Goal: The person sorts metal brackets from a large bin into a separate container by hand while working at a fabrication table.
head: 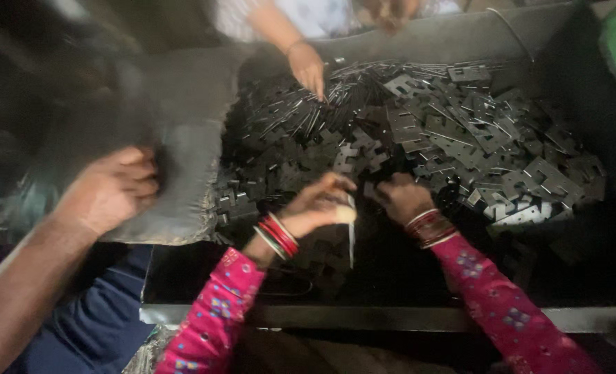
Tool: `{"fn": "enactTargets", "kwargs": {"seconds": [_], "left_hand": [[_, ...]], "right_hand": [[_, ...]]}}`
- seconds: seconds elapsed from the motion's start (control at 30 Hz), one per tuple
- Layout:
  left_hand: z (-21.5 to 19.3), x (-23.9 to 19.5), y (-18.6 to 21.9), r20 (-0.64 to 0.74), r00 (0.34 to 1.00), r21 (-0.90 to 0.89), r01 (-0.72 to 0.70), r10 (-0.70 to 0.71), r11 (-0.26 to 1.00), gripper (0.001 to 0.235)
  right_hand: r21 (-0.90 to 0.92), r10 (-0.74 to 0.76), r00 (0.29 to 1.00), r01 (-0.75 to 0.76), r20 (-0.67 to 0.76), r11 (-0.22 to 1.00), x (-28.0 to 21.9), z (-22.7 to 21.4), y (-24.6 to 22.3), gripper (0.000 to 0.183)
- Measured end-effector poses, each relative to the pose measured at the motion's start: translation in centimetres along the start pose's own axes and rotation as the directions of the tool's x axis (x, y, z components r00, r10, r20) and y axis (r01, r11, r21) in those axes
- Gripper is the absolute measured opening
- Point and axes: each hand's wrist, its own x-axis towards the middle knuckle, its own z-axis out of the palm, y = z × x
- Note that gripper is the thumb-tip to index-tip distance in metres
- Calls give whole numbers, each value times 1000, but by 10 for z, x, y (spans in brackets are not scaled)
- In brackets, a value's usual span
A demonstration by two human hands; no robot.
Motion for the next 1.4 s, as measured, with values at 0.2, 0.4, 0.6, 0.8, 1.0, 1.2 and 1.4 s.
{"fn": "enactTargets", "kwargs": {"seconds": [0.2,0.4,0.6,0.8,1.0,1.2,1.4], "left_hand": [[-34,-11,12,-129,931,-805,103,-341,584,53],[3,-7,-58,-494,755,-410,235,-431,881,44],[113,-3,-43,-552,828,320,104,96,942,48],[83,-6,-24,-629,759,274,423,-172,864,27],[58,2,-5,-601,798,638,450,40,625,36],[8,-5,25,-608,794,766,591,-14,251,26],[-123,-66,38,-756,568,512,823,325,-247,24]], "right_hand": [[924,447,893,-133,-46,359,-31,-57,48,30],[660,369,740,-133,562,-739,-31,-68,50,26],[867,265,836,-407,480,-288,-45,-7,-44,37],[351,323,942,-335,96,874,-47,-40,0,57],[-258,246,931,-316,-271,913,-35,-24,140,47],[-191,225,956,-260,-187,947,-54,-40,98,52],[118,167,830,-123,-533,985,-88,-72,71,22]]}}
